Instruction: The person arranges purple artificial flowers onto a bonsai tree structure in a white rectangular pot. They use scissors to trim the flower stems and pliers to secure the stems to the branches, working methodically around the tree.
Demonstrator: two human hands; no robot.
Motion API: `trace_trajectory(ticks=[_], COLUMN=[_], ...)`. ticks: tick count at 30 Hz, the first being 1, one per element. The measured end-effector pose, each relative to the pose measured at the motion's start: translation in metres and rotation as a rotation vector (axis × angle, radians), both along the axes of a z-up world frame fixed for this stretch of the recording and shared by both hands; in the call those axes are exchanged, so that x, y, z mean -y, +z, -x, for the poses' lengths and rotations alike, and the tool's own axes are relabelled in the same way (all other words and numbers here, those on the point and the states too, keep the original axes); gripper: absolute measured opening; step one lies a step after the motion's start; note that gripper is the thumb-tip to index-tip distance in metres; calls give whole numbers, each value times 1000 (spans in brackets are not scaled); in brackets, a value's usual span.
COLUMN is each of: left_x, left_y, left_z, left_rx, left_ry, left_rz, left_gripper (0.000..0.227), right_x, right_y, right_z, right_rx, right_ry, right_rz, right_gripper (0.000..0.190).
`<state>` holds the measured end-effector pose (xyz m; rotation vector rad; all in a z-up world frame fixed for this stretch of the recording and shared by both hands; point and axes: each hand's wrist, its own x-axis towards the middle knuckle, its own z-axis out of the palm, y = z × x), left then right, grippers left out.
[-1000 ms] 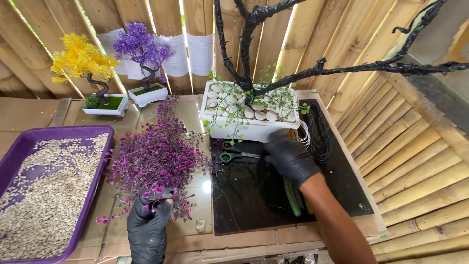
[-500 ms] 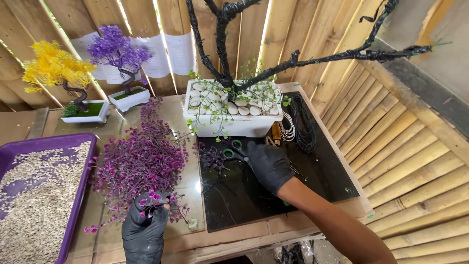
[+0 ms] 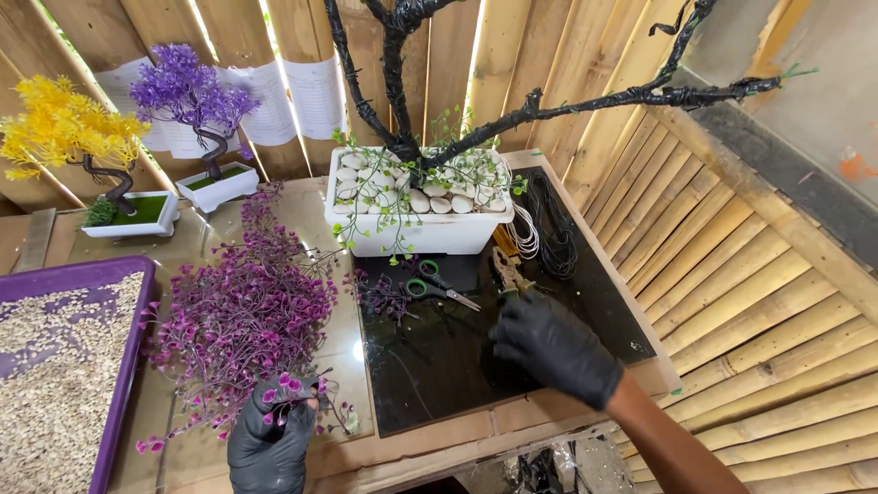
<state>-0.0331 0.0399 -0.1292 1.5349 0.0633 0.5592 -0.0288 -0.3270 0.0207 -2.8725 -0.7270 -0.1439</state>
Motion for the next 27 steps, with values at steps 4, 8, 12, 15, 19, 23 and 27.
trace_trajectory(ticks=[4,8,12,15,19,23,27], left_x=[1,-5,8,10,4,-12,1], left_y=[20,-9,10,7,-20,-49,6], left_z=[6,1,12,10,6,7,16], left_rx=[-115,-168,-96,24,-6,85,-154], left_ry=[-3,10,80,48,92,-118,-40], left_rz=[66,8,-51,-73,-72,215,-132], left_gripper=[35,29,30,19,25,23,15], right_x=[5,-6,-19,-31,-10,53,88], right_y=[-54,-70,-62,-42,29,40,2], right_z=[10,20,19,20,12,-36,-77], right_rx=[226,428,501,271,175,69,43], right_ry=[34,-115,69,202,-125,-484,-364], right_rz=[258,461,328,-271,-804,-941,-546], right_gripper=[19,21,26,9,15,8,14])
